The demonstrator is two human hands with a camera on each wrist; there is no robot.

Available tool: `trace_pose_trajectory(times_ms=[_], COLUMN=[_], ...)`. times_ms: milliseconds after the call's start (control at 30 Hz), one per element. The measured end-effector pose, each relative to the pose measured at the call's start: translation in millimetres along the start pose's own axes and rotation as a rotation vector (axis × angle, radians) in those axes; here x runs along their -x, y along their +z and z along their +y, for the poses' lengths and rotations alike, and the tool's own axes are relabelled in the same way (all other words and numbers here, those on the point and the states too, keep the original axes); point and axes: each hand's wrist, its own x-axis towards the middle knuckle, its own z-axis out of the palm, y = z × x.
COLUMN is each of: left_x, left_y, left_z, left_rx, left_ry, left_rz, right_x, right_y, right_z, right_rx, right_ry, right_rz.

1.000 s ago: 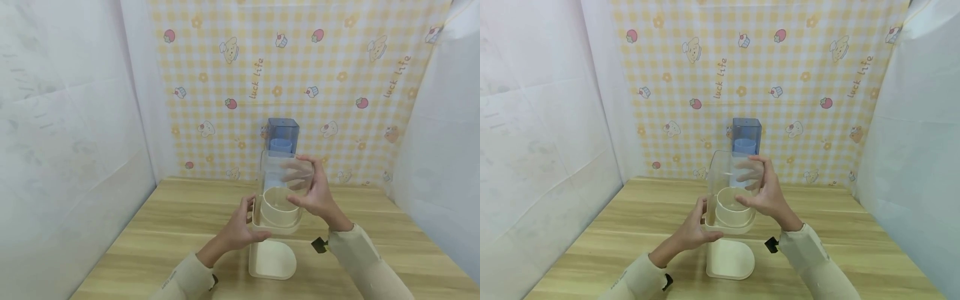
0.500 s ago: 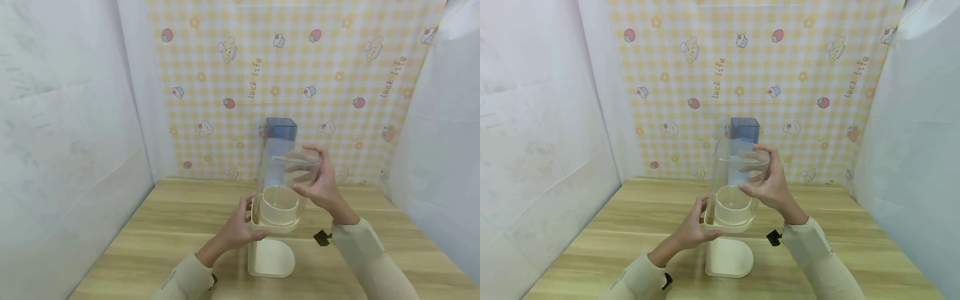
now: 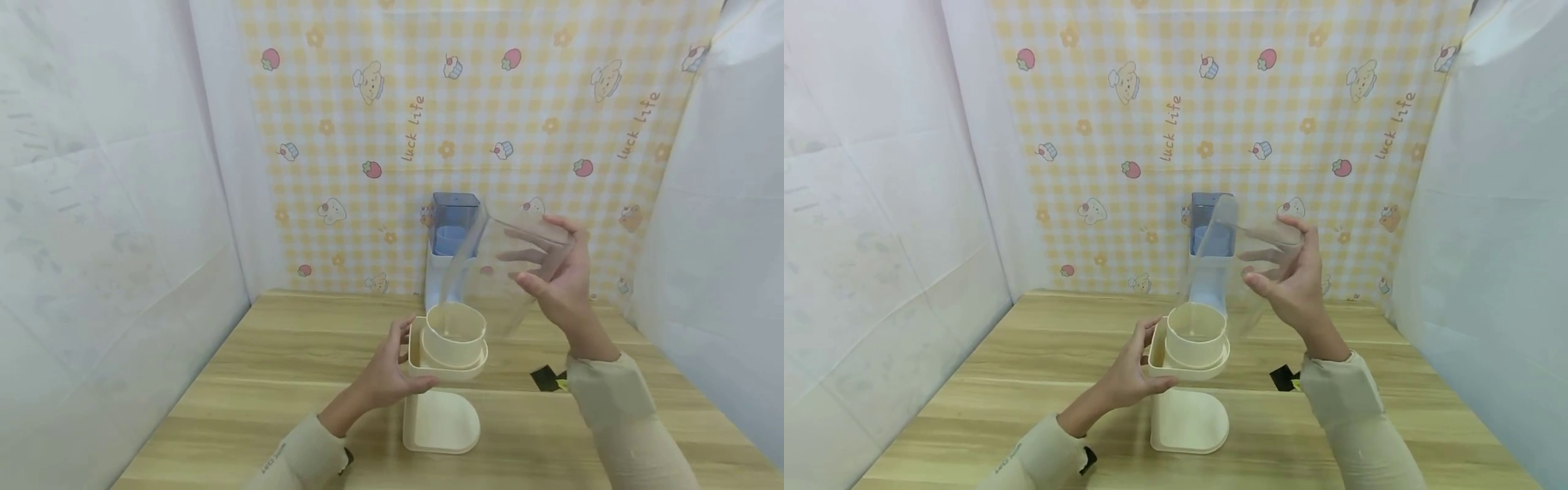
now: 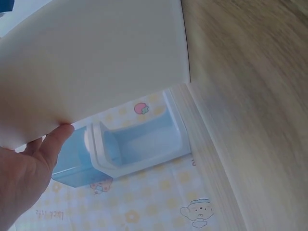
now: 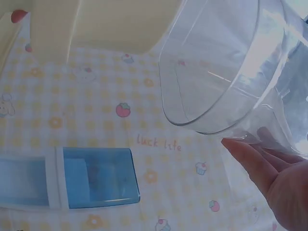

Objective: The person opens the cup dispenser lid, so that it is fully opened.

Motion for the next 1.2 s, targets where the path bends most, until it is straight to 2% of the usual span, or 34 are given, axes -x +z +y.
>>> trace_pose_trajectory(times_ms=[233,533,733,933,1200], left_x=[0.9,-0.5,0.6,1.1,1.7], left_y=[-0.7,-1.3,-0.6,-0.1,1.4], left_z=[0.8,0.7,-0.2,-1.5,-3.5], left_rx=[-0.013,-0.019,-0.008,-0.007,-0.011], left_ry=[0.002,0.011,-0.003,0.001,0.013], left_rz=[-0.001,-0.011,-0.003,0.018,-0.014], right_x=[-0.4,6.6,17.9,25.6,36.4], right_y=[-17,-38,-48,-58,-70], right_z=[-3,-6,-3,3,11], right_rx=[-0.052,0.056,0.177,0.286,0.492], right_ry=[-0.019,0.021,0.108,0.17,0.32], right_rz=[0.062,0.144,0.24,0.274,0.367])
